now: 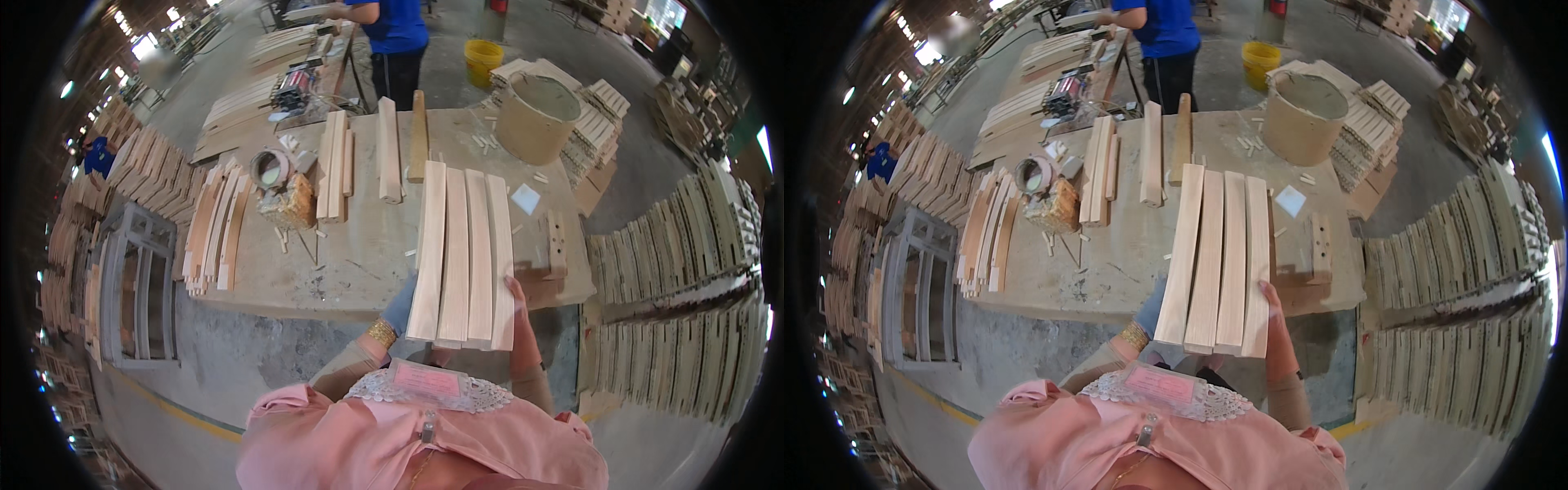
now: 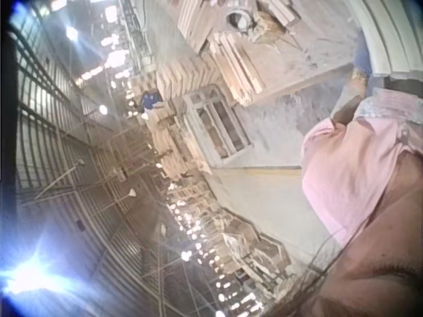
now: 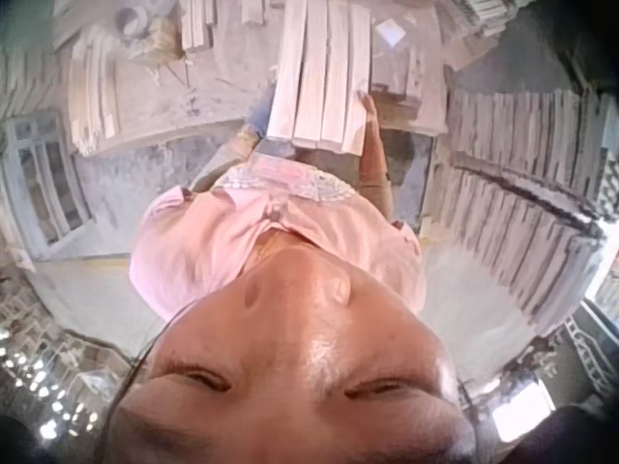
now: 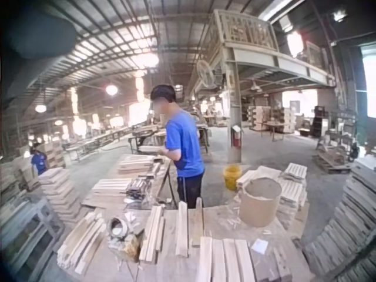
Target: The person applies glue to small wooden pieces using a brush and a container of white adhesive. They handle the pieces one at a time, dip the brush, and apply glue to the surfaces and holes of the wood before placing them on the table.
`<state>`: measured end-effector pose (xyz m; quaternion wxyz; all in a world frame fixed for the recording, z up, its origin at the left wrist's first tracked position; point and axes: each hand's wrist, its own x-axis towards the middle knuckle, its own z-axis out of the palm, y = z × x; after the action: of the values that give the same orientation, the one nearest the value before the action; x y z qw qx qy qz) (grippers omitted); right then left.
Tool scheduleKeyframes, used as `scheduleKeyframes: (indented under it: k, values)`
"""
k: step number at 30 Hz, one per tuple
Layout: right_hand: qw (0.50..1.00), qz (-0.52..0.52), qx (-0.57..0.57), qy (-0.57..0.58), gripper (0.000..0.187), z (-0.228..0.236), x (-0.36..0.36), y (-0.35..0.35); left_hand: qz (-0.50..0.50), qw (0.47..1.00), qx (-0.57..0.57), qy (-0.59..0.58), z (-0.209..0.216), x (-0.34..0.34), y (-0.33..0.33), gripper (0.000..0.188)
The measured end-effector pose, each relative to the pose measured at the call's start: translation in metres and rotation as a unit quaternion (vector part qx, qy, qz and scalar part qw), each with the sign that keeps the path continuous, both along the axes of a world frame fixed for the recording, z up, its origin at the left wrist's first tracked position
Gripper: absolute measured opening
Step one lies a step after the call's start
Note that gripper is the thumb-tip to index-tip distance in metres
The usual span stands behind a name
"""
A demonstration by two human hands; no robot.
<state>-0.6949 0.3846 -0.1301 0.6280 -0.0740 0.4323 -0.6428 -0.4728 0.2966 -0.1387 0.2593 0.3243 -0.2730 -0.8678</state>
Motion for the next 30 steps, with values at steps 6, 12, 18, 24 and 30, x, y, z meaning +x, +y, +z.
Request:
scheduleKeyframes:
  k: [6,12,18,24,30]
  values:
    - [0.998,0.031,-0.003,0.055,0.039,-0.006,-0.046,-0.011,-0.068,0.981,-0.171,-0.063,-0.018,-0.027,-0.006,0.051]
    - [0.992,0.059,0.070,0.087,0.048,0.033,-0.066,-0.018,-0.009,0.998,0.009,0.061,-0.026,-0.060,-0.017,0.054]
    - [0.978,0.049,0.069,0.192,0.053,0.061,-0.059,0.005,-0.161,0.870,-0.342,-0.316,-0.020,-0.034,-0.055,0.060]
    - [0.965,0.031,0.000,0.259,0.059,0.085,-0.049,0.020,-0.038,0.825,-0.381,-0.416,0.027,-0.033,-0.064,0.042]
    - [0.952,0.006,-0.103,0.287,0.068,0.098,-0.039,0.013,-0.086,0.762,-0.488,-0.416,0.030,-0.059,-0.060,0.049]
